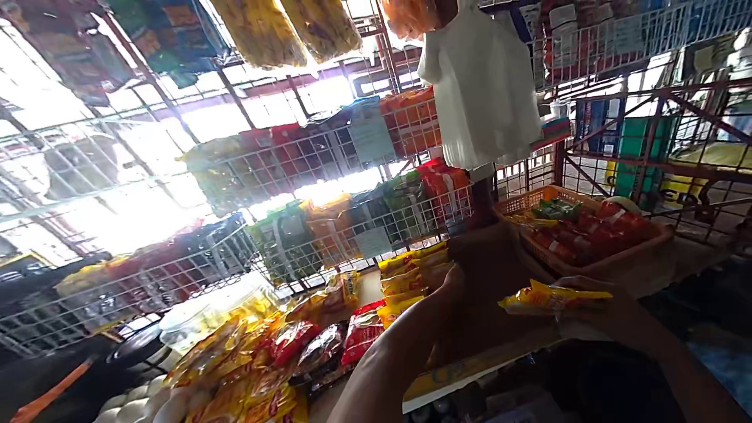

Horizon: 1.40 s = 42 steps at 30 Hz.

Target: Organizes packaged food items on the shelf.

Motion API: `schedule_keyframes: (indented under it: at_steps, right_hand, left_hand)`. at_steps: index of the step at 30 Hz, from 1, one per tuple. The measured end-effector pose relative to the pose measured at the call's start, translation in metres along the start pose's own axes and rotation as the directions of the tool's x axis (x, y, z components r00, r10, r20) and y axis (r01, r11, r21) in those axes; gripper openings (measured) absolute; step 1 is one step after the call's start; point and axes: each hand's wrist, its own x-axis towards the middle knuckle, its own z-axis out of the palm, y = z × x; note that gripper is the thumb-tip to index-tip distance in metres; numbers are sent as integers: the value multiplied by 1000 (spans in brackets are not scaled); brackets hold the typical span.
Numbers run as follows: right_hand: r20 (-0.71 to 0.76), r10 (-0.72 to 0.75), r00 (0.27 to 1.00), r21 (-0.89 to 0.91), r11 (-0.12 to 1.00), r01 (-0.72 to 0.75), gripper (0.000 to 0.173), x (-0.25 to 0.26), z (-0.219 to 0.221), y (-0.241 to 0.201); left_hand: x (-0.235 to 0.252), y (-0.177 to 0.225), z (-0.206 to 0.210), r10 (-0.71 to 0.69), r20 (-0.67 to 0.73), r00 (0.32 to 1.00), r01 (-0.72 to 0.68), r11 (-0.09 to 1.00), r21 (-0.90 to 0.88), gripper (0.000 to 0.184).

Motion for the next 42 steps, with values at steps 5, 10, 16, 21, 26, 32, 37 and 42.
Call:
schedule_keyframes:
  at_steps: [5, 10, 16, 21, 26, 32, 37, 42]
  right_hand:
    - [-83, 71, 994, 119, 991, -61, 43, -6, 7, -8]
    - [-135, 196, 971, 175, 970, -171, 44, 25, 24, -16]
    - [0, 199, 980, 252, 948, -192, 42, 80, 55, -14]
    - [74, 118, 990, 298, 945, -135, 41, 86, 61, -3]
    - [7, 187, 982, 161, 969, -186, 52, 65, 59, 13]
    - [-155, 156, 975, 168, 977, -130, 55, 30, 53, 17]
    - [-220, 238, 946, 322, 933, -160, 57, 13, 52, 25]
    - [-297, 289, 910, 396, 905, -158, 57, 14, 48, 23]
  left_hand:
    - [-51, -1, -48, -62, 1, 998, 61, 981, -185, 37]
    - [-97, -70, -85, -186, -434, 881, -257, 582, -771, 57]
    - [-122, -64, -87, -141, -441, 887, -385, 301, -872, 42]
    - [-120, -72, -59, -85, -435, 896, -422, 136, -896, 45]
    - [-53, -74, -14, 95, -529, 843, -390, 785, -481, 27]
    - [-52, -10, -41, -41, -37, 998, 29, 961, -276, 39]
    - [5, -10, -11, 18, 29, 999, -13, 986, -168, 49]
    - [-48, -59, -56, -49, -429, 902, -198, 836, -511, 50]
